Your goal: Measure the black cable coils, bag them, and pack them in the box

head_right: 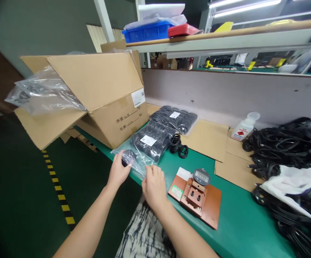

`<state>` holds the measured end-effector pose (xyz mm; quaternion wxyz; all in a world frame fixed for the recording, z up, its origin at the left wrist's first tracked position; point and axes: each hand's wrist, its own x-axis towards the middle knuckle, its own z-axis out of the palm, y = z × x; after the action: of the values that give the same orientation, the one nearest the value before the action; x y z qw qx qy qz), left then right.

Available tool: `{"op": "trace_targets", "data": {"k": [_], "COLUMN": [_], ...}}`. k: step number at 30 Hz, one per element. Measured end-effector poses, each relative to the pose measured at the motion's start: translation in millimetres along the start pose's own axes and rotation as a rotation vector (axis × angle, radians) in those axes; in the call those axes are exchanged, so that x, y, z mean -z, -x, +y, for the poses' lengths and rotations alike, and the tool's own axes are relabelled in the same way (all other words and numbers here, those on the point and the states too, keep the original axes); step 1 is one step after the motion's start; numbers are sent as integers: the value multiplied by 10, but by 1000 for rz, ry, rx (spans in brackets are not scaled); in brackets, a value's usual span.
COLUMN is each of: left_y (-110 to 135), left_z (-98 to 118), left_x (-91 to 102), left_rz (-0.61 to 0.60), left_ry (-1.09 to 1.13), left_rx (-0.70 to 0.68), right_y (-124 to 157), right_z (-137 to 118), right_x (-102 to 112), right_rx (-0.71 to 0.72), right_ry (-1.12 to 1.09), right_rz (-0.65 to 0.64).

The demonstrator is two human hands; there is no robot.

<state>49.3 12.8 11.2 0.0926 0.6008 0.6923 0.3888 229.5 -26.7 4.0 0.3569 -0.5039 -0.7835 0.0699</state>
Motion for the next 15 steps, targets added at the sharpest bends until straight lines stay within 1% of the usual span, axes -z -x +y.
{"op": "trace_targets", "data": {"k": [5, 11, 15], "left_y": [18, 234, 264], "left_z": [102, 316, 320], "left_x": [32, -62, -71], "left_rz": [-7, -139, -164], "left_ry": [1, 78, 84], "left_rx": [-14, -106, -96], "right_y": [7, 13, 31], "right_z": [4, -5, 11], "right_x": [-6, 8, 8], "right_rx": [-7, 5, 33], "right_ry": [-52, -178, -258], "right_rz": [-26, 5, 42]}}
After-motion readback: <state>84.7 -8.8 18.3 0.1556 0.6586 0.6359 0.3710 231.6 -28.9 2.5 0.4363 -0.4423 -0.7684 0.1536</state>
